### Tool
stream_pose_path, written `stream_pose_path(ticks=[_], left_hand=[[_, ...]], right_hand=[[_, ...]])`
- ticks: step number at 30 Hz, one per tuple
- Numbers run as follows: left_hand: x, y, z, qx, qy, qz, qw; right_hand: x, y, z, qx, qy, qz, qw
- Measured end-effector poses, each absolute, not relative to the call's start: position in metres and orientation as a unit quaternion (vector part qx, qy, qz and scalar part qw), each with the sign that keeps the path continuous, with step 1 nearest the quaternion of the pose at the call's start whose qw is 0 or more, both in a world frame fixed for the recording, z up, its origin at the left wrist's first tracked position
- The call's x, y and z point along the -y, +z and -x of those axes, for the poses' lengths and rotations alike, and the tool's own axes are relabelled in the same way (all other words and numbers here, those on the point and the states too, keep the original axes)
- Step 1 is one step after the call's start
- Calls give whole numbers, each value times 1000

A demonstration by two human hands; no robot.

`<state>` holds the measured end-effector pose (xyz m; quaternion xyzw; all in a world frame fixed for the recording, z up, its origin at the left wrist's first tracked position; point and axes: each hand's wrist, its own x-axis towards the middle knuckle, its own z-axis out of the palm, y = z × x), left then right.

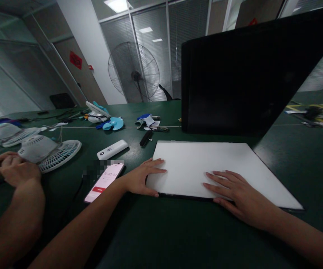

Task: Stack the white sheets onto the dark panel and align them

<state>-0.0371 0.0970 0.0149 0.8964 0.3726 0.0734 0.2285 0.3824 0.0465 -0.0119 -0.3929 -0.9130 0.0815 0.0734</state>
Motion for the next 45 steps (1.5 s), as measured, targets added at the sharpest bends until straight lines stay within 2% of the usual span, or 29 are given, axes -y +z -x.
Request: stream_pose_path(ticks=[4,8,15,23,30,45], left_hand=[[-96,20,38,-378,66,-891,243],[-97,21,37,-361,108,-890,256],[-105,1,35,-463,161,-858,153],[-107,0,40,-499,137,-844,143],[-105,3,38,-500,130,-844,144],[-100,4,35,-506,110,-845,135]], right_hand=[[-48,-10,-383,915,84,389,67],[-49,-5,-382,916,89,385,69],[-51,-12,-389,919,81,379,71],[-52,-18,-390,919,48,386,56],[-53,-21,-393,917,-33,385,100],[-48,-13,-393,938,-192,197,213]])
